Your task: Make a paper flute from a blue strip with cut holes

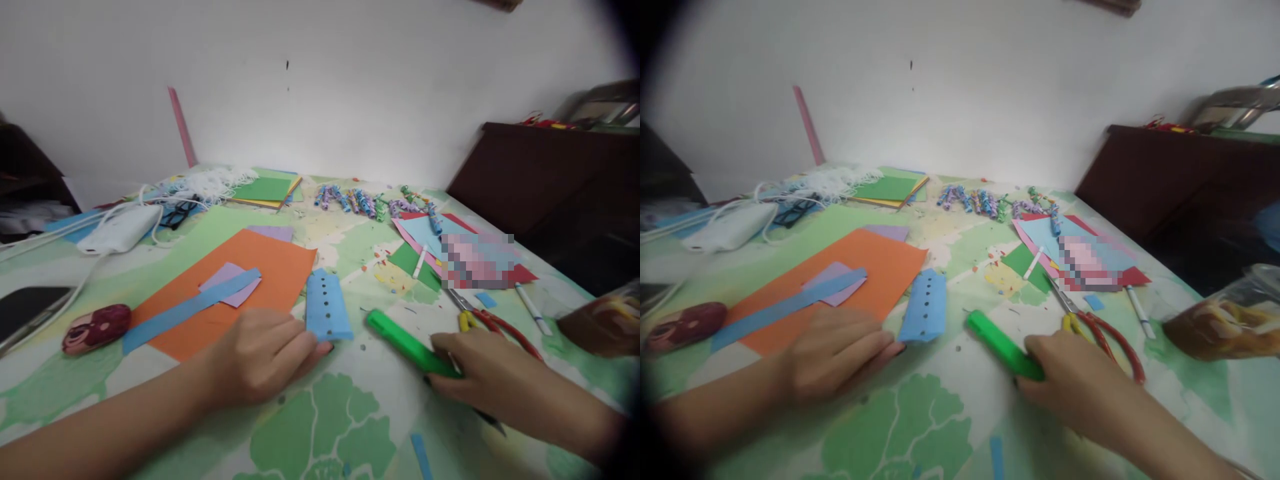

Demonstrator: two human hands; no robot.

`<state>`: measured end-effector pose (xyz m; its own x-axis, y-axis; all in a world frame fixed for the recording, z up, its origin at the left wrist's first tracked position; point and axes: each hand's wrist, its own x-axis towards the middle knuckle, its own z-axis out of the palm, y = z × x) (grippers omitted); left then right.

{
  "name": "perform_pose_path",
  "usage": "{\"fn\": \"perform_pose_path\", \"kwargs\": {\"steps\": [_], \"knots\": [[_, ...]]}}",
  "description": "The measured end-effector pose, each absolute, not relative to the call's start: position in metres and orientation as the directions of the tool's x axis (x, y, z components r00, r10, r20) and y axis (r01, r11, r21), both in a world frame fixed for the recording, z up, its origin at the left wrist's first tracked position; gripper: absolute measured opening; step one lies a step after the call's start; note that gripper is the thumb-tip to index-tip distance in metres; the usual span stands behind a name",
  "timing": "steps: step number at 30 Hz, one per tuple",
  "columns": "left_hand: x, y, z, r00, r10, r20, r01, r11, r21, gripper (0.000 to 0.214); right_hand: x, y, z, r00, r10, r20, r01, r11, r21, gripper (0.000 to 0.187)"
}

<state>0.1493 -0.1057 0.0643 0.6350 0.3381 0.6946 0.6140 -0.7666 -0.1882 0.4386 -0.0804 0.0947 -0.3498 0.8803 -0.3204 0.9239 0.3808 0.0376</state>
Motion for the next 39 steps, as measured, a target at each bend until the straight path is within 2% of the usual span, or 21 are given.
{"fn": "perform_pose_path", "kwargs": {"steps": [2, 4, 6, 8, 10, 11, 12, 14, 16, 18, 21, 23, 25, 30, 32, 36, 39], "knots": [[0.153, -0.110, 0.062, 0.675, 0.319, 0.665, 0.574, -0.793, -0.202, 0.026, 0.452, -0.076, 0.100, -0.273, 0.927, -0.256, 0.944, 0.310, 0.117, 0.026], [0.159, -0.113, 0.059, 0.726, 0.313, 0.613, 0.530, -0.823, -0.207, 0.031, 0.456, -0.075, 0.106, -0.278, 0.934, -0.224, 0.957, 0.289, 0.017, 0.033], [0.165, -0.116, 0.056, 0.782, 0.302, 0.546, 0.475, -0.855, -0.208, 0.028, 0.452, -0.078, 0.111, -0.332, 0.918, -0.217, 0.927, 0.276, -0.254, 0.036], [0.170, -0.119, 0.052, 0.827, 0.288, 0.483, 0.433, -0.874, -0.220, 0.015, 0.441, -0.082, 0.111, -0.378, 0.898, -0.226, 0.790, 0.186, -0.584, 0.037], [0.174, -0.122, 0.048, 0.846, 0.287, 0.450, 0.425, -0.872, -0.243, 0.008, 0.425, -0.085, 0.105, -0.425, 0.854, -0.300, 0.556, -0.015, -0.831, 0.039], [0.175, -0.124, 0.046, 0.848, 0.284, 0.448, 0.426, -0.868, -0.255, 0.009, 0.417, -0.086, 0.100, -0.464, 0.812, -0.354, 0.426, -0.145, -0.893, 0.042], [0.176, -0.125, 0.044, 0.848, 0.281, 0.449, 0.427, -0.865, -0.265, 0.010, 0.408, -0.087, 0.094, -0.518, 0.747, -0.418, 0.323, -0.281, -0.904, 0.044], [0.178, -0.128, 0.042, 0.846, 0.273, 0.458, 0.425, -0.864, -0.270, 0.012, 0.393, -0.086, 0.082, -0.571, 0.628, -0.529, 0.193, -0.524, -0.830, 0.046], [0.179, -0.130, 0.042, 0.836, 0.280, 0.472, 0.431, -0.868, -0.247, 0.014, 0.385, -0.082, 0.071, -0.531, 0.639, -0.556, 0.071, -0.620, -0.781, 0.040], [0.179, -0.131, 0.041, 0.824, 0.312, 0.472, 0.443, -0.875, -0.196, 0.017, 0.382, -0.073, 0.064, -0.430, 0.756, -0.494, -0.032, -0.560, -0.828, 0.036], [0.182, -0.130, 0.040, 0.809, 0.355, 0.469, 0.459, -0.879, -0.127, 0.022, 0.384, -0.057, 0.064, -0.227, 0.948, -0.221, -0.060, -0.240, -0.969, 0.032], [0.183, -0.129, 0.039, 0.793, 0.369, 0.485, 0.475, -0.873, -0.112, 0.024, 0.382, -0.051, 0.067, -0.210, 0.975, -0.070, -0.091, -0.091, -0.992, 0.032], [0.185, -0.128, 0.041, 0.775, 0.382, 0.504, 0.491, -0.865, -0.101, 0.025, 0.377, -0.048, 0.068, -0.287, 0.958, 0.010, -0.153, -0.035, -0.988, 0.032], [0.182, -0.128, 0.045, 0.768, 0.445, 0.460, 0.518, -0.854, -0.038, 0.022, 0.366, -0.045, 0.050, -0.403, 0.915, -0.031, -0.237, -0.137, -0.962, 0.010], [0.180, -0.129, 0.042, 0.736, 0.472, 0.485, 0.555, -0.831, -0.034, 0.018, 0.367, -0.042, 0.042, -0.430, 0.902, -0.038, -0.214, -0.143, -0.966, 0.011], [0.178, -0.128, 0.030, 0.648, 0.525, 0.551, 0.658, -0.751, -0.057, 0.024, 0.372, -0.042, 0.043, -0.486, 0.874, -0.003, -0.083, -0.050, -0.995, 0.025], [0.176, -0.127, 0.021, 0.638, 0.541, 0.548, 0.687, -0.722, -0.086, 0.032, 0.375, -0.043, 0.051, -0.544, 0.838, -0.030, 0.097, 0.027, -0.995, 0.021]]}}
